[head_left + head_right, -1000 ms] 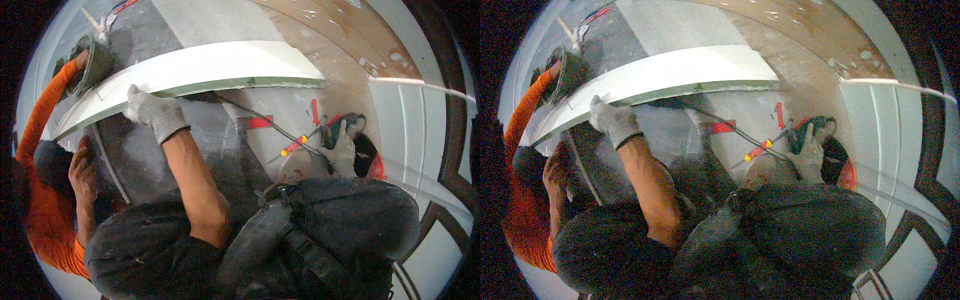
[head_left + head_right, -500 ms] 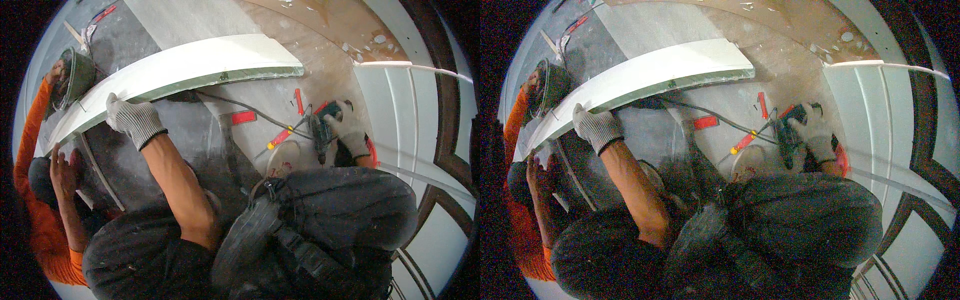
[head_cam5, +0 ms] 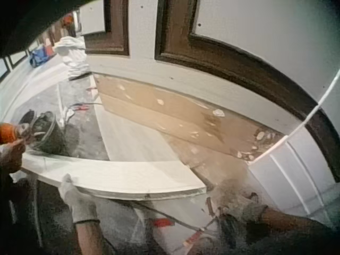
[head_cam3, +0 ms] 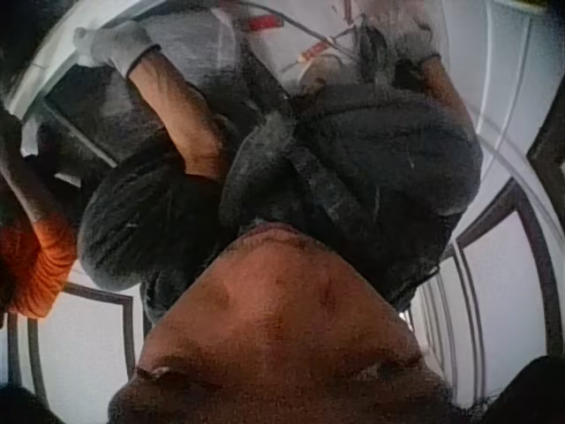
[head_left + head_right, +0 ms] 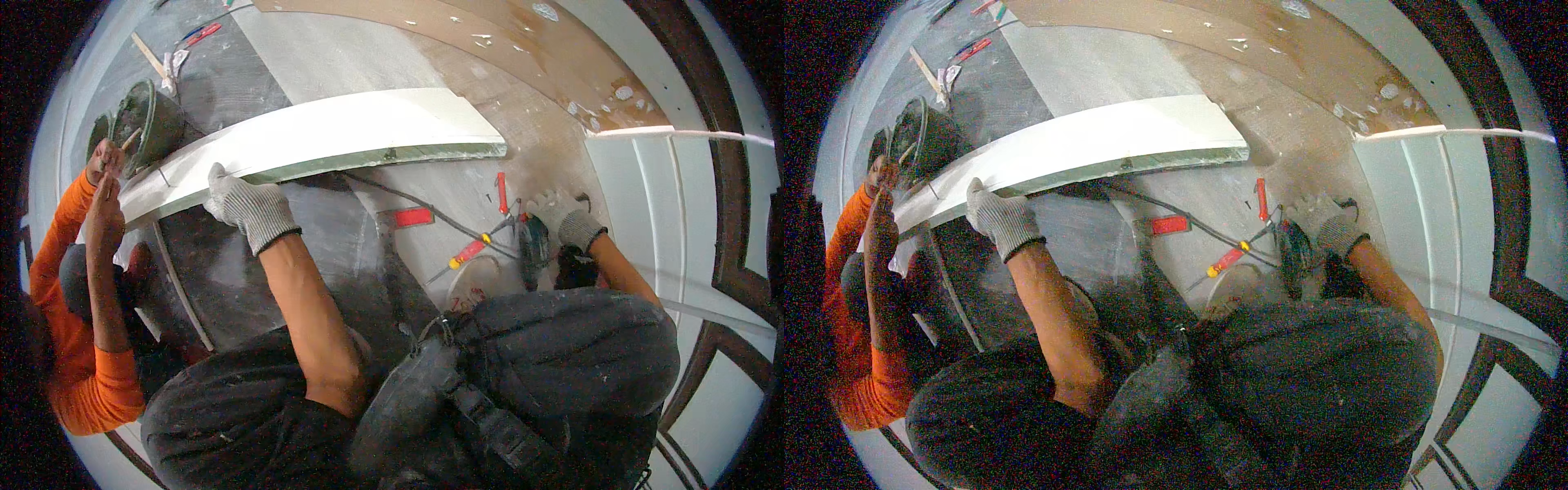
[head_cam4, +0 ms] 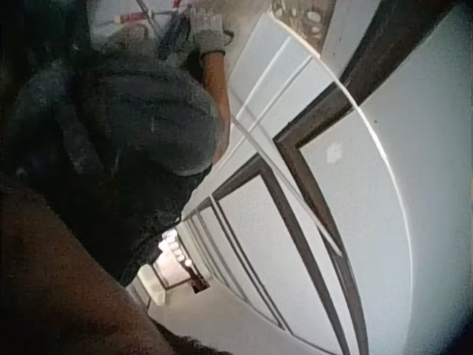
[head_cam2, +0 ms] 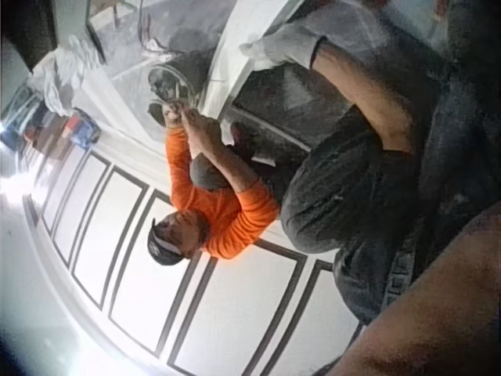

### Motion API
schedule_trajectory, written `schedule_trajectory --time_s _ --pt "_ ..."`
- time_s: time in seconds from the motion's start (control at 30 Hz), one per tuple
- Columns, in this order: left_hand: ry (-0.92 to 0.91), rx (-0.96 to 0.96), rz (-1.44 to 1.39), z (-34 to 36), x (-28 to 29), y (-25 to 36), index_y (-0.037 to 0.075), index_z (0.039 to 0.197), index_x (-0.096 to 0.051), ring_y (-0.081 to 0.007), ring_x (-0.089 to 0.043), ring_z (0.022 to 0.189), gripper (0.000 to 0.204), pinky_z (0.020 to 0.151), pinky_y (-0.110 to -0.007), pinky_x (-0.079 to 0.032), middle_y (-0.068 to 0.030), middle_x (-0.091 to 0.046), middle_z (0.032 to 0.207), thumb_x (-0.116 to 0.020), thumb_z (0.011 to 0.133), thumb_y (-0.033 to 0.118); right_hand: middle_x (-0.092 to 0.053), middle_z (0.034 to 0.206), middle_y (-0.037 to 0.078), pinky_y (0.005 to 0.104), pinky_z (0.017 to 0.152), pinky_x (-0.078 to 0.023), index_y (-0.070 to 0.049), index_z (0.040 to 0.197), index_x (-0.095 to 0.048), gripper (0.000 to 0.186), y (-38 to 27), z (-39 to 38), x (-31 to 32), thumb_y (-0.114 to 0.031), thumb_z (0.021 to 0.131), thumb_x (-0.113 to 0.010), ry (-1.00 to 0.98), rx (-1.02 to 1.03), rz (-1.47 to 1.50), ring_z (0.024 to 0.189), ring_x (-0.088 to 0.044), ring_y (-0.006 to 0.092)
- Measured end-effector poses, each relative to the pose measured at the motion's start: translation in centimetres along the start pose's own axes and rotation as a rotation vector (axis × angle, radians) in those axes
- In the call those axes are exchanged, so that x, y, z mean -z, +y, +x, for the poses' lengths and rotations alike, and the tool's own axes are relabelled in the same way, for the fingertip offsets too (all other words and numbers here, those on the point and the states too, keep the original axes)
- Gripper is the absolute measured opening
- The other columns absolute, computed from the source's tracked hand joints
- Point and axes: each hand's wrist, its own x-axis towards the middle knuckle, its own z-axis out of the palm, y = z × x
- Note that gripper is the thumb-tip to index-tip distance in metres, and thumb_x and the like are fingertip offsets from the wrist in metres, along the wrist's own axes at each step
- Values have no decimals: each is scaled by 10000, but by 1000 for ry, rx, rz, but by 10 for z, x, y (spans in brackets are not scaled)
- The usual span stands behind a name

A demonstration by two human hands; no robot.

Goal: The person uses a drill to make holes in a white board and then uses a screwdriver to drive screws into the wall to secure it.

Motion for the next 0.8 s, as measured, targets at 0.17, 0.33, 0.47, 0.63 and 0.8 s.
schedule_trajectory --time_s 0.17,0.33,0.47,0.63,0.8 --pt "65 190 -331 3 -1 31 -2 1355 -493 -341 -644 1165 394 965 -500 -571 -207 -580 1321 -568 989 124 -680 1100 195 426 923 -526 -105 1207 -625 575 11 0 -24 -244 683 -820 -221 -83 413 1072 -663 360" --pt "112 232 -482 -11 1 48 -28 1313 -577 -280 -664 1160 367 940 -392 -587 -171 -647 1274 -564 1000 163 -689 1039 183 420 851 -540 -84 1216 -628 565 -10 -12 -16 -248 706 -806 -310 -121 580 977 -675 330" --pt "15 -218 -166 45 2 -63 -7 1394 -524 -254 -679 1051 434 886 -428 -586 -114 -661 1187 -568 1004 179 -695 991 174 416 793 -551 -67 1223 -630 557 -11 -34 17 -252 724 -795 -315 -182 636 900 -686 306" --pt "108 175 -494 -9 -14 -3 -5 1400 -519 -244 -674 1047 436 896 -422 -578 -111 -660 1184 -573 1006 173 -703 930 163 410 721 -565 -45 1233 -633 550 -15 -43 143 -256 746 -781 -273 -365 667 805 -699 276" --pt "124 197 -514 -17 -5 19 -4 1407 -514 -234 -668 1043 438 906 -416 -570 -108 -658 1181 -579 1009 168 -714 996 151 422 735 -566 -46 1290 -627 571 -21 -50 244 -266 783 -774 -115 -693 797 816 -707 277"
